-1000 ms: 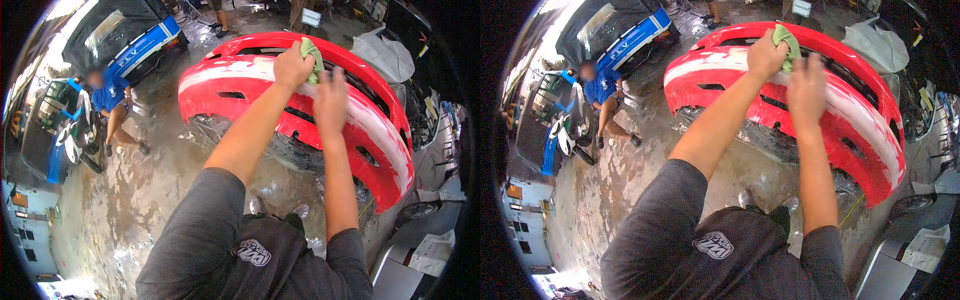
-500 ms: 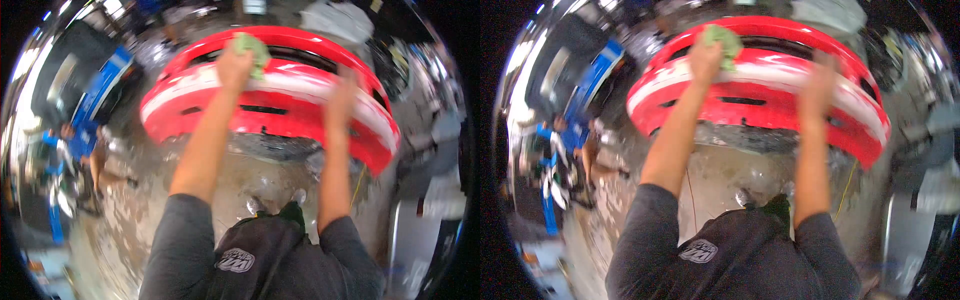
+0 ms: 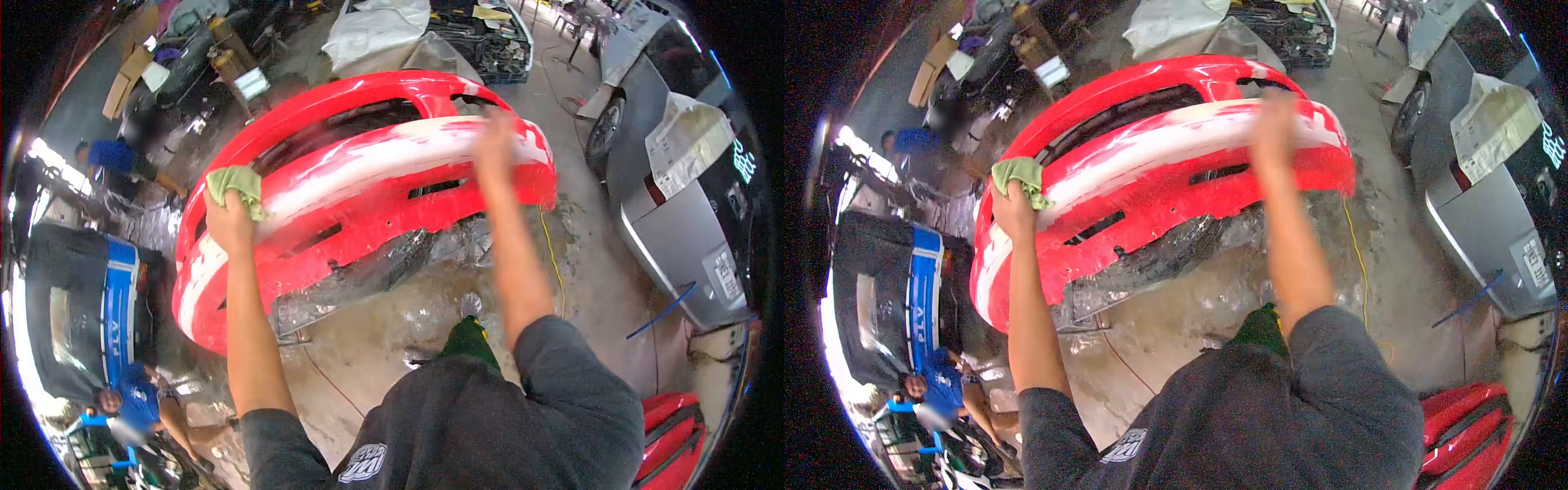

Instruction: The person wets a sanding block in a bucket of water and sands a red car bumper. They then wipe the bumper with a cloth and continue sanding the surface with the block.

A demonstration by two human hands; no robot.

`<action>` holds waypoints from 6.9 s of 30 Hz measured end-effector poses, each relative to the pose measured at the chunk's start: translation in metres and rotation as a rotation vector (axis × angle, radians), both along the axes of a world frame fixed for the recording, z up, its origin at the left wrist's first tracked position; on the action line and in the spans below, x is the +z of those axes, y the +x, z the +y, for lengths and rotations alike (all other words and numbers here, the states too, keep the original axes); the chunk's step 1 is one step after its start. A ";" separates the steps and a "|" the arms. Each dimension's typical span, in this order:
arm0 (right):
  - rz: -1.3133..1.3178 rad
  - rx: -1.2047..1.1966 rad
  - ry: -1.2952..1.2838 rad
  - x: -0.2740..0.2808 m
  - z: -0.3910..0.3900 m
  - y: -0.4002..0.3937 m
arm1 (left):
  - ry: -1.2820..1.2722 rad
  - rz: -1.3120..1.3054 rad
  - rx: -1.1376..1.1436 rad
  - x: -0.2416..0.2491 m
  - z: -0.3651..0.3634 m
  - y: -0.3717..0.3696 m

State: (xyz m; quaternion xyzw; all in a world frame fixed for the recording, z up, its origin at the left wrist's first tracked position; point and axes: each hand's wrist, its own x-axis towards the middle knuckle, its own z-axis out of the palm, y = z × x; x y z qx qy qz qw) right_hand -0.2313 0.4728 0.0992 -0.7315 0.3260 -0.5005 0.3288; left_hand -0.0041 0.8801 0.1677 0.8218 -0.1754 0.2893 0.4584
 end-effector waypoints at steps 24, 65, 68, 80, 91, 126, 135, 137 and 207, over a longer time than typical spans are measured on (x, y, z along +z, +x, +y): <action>0.138 0.217 -0.231 -0.032 -0.080 -0.059 | 0.402 -0.280 -0.234 0.016 -0.092 -0.078; 0.133 1.448 -1.482 0.113 0.106 0.129 | 0.041 0.111 0.506 0.004 -0.076 -0.038; 0.103 1.449 -1.490 0.109 0.104 0.126 | -0.022 0.109 0.490 0.003 -0.073 -0.030; 0.141 1.363 -1.617 0.108 0.035 0.099 | -0.007 0.084 0.520 -0.006 -0.070 -0.017; 0.270 1.227 -1.500 0.064 -0.126 0.016 | -0.029 0.128 0.458 -0.005 -0.070 -0.020; 0.383 1.002 -1.126 0.020 -0.180 -0.071 | -0.355 0.066 0.033 -0.020 -0.044 0.004; -0.017 0.986 -1.041 0.057 -0.006 0.036 | -0.191 0.019 0.088 -0.023 -0.038 0.003; 0.054 1.001 -1.060 0.050 -0.033 0.027 | -0.123 0.013 0.038 -0.033 -0.022 0.017; 0.367 0.566 -0.762 0.042 0.076 0.016 | 0.400 -0.243 -0.317 0.018 -0.106 -0.072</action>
